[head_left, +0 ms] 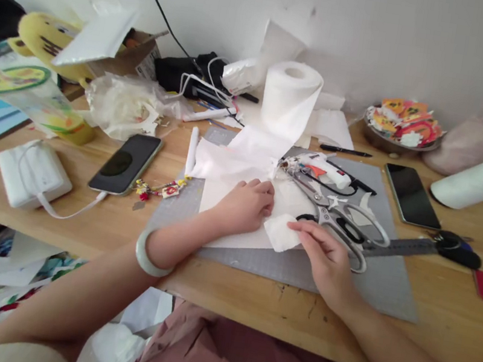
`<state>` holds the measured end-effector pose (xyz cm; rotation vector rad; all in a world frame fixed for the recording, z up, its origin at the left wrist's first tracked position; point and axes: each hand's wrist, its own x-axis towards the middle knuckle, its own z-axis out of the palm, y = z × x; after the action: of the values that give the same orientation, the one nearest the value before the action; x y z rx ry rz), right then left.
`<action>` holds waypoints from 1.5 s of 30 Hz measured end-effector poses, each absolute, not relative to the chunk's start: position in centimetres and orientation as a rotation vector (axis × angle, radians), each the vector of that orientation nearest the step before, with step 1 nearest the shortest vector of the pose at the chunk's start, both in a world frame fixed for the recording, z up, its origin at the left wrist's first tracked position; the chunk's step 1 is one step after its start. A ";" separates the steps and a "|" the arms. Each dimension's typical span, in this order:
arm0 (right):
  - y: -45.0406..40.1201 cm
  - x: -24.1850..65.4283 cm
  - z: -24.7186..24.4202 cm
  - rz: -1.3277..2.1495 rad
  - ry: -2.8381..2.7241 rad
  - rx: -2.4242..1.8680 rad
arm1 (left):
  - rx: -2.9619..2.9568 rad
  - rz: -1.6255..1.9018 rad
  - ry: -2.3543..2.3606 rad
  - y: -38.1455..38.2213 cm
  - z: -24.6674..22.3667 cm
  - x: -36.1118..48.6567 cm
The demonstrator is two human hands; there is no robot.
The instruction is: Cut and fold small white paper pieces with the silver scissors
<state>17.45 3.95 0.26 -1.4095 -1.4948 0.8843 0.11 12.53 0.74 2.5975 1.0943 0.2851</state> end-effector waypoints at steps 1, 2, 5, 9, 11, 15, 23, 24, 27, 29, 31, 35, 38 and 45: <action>4.0 17.5 0.3 0.905 -1.488 -1.404 | 2.626 0.281 1.098 12.4 0.7 0.3; 4.0 17.5 0.3 0.921 -1.489 -1.388 | 2.656 0.282 1.097 12.2 0.6 0.4; 4.0 17.7 0.4 0.955 -1.537 -1.326 | 2.718 0.275 1.080 12.2 0.4 0.5; 4.1 17.9 0.3 0.962 -1.602 -1.283 | 2.622 0.306 0.967 12.8 0.4 -0.4; 4.1 17.9 0.3 0.969 -1.617 -1.274 | 2.479 0.342 0.861 13.2 0.7 -1.1; 4.1 17.9 0.2 0.995 -1.637 -1.282 | 2.100 0.517 0.913 13.6 1.3 -1.8; 3.9 17.9 0.2 0.995 -1.655 -1.297 | 1.788 0.613 0.990 13.7 1.3 -2.2; 4.0 17.9 0.2 0.993 -1.660 -1.296 | 1.815 0.558 0.969 13.9 1.4 -2.4; 4.1 17.8 0.2 0.980 -1.676 -1.290 | 1.966 0.255 0.853 14.5 1.9 -3.1; 4.1 17.8 0.2 0.965 -1.684 -1.294 | 2.074 0.068 0.774 14.7 2.2 -3.4; 4.0 17.7 0.3 0.961 -1.698 -1.305 | 2.151 -0.023 0.743 14.8 2.5 -3.6; 4.0 17.7 0.4 0.961 -1.712 -1.318 | 2.243 -0.091 0.780 14.3 2.8 -3.3; 4.0 17.6 0.4 0.957 -1.705 -1.312 | 2.292 -0.046 0.853 13.6 2.9 -3.1; 4.0 17.6 0.3 0.968 -1.687 -1.311 | 2.473 -0.042 0.870 12.0 3.3 -2.6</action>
<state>17.56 4.01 0.32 -1.3106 -1.6865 0.9680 -2.55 12.01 3.32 2.4727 0.8696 -0.0417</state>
